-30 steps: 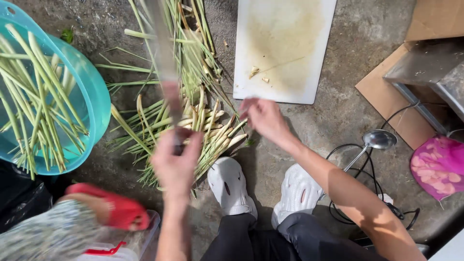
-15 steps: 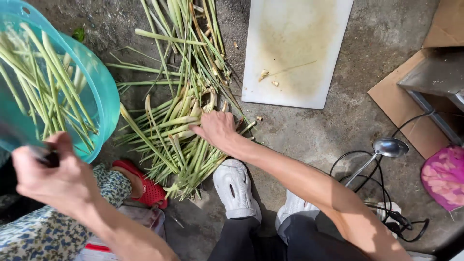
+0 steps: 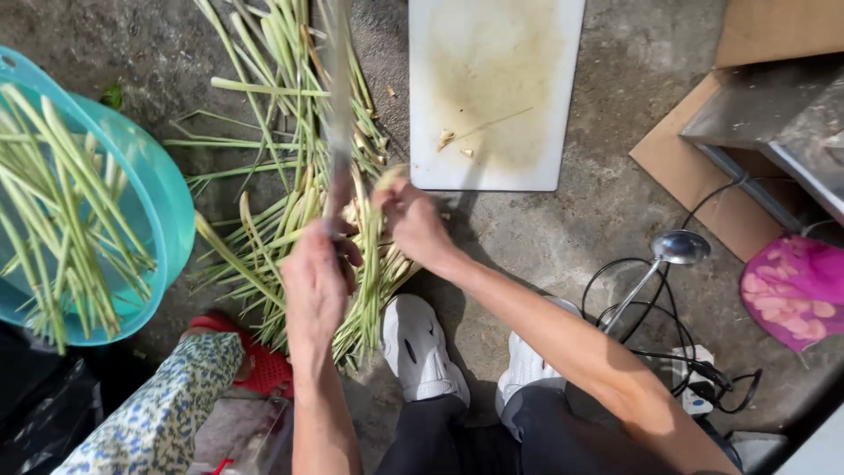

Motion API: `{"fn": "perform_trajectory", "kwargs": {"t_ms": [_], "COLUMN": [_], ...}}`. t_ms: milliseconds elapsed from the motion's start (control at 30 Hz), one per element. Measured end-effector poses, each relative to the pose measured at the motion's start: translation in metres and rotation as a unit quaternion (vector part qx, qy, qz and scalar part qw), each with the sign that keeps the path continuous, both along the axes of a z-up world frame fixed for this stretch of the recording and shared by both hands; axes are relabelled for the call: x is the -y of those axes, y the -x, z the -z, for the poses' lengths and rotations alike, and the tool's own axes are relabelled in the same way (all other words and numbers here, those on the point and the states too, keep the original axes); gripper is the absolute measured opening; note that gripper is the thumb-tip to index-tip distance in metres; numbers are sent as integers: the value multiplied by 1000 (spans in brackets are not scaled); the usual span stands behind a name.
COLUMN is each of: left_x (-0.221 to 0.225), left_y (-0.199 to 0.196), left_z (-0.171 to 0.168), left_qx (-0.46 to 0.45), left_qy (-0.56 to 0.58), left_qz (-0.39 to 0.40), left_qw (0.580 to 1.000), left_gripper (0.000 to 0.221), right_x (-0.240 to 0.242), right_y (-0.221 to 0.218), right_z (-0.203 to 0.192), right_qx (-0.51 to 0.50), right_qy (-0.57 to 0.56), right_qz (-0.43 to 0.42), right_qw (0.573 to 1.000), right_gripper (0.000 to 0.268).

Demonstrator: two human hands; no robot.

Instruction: Trim and cut lemongrass stalks on a cutting board.

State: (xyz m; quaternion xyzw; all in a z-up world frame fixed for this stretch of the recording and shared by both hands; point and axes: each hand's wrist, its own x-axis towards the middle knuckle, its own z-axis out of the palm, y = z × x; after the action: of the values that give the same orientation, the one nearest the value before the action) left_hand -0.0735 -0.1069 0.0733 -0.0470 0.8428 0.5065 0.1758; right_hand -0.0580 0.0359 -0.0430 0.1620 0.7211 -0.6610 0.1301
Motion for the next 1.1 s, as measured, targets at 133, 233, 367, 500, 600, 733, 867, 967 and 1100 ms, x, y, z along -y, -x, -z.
{"fn": "perform_trajectory", "kwargs": {"t_ms": [133, 233, 367, 500, 600, 733, 867, 967, 1100], "left_x": [-22, -43, -59, -58, -56, -54, -69, -87, -91], "left_y": [-30, -49, -56, -52, -40, -26, -42, -54, -70], "left_z": [49, 76, 95, 122, 127, 111, 89, 86, 110], "left_qx": [118, 155, 110, 78, 108, 41, 0, 90, 4], "left_qy": [19, -6, 8, 21, 25, 2, 20, 63, 116], "left_qz": [134, 150, 175, 158, 76, -58, 23, 70, 139], "left_qw": [984, 976, 978, 984, 991, 997, 1000, 991, 984], "left_gripper": [49, 47, 45, 46, 49, 47, 43, 31, 27], "right_x": [-86, -162, -223, -225, -207, -182, -167, -159, -155], "right_y": [-58, -93, -120, -104, -90, -60, -56, -55, -54], "right_z": [-22, -25, -27, -29, -28, -15, 21, 10, 9], "right_qx": [-70, -111, -115, -25, 8, 40, -3, -33, -34], "right_qy": [91, 107, 92, -52, -187, -192, -241, -286, -318], "right_qz": [191, 325, 376, 282, 157, 91, 60, 59, 55], "right_qw": [975, 933, 915, 958, 970, 976, 969, 956, 946], "right_gripper": [18, 16, 12, 19, 31, 28, 17, 13, 12]}}
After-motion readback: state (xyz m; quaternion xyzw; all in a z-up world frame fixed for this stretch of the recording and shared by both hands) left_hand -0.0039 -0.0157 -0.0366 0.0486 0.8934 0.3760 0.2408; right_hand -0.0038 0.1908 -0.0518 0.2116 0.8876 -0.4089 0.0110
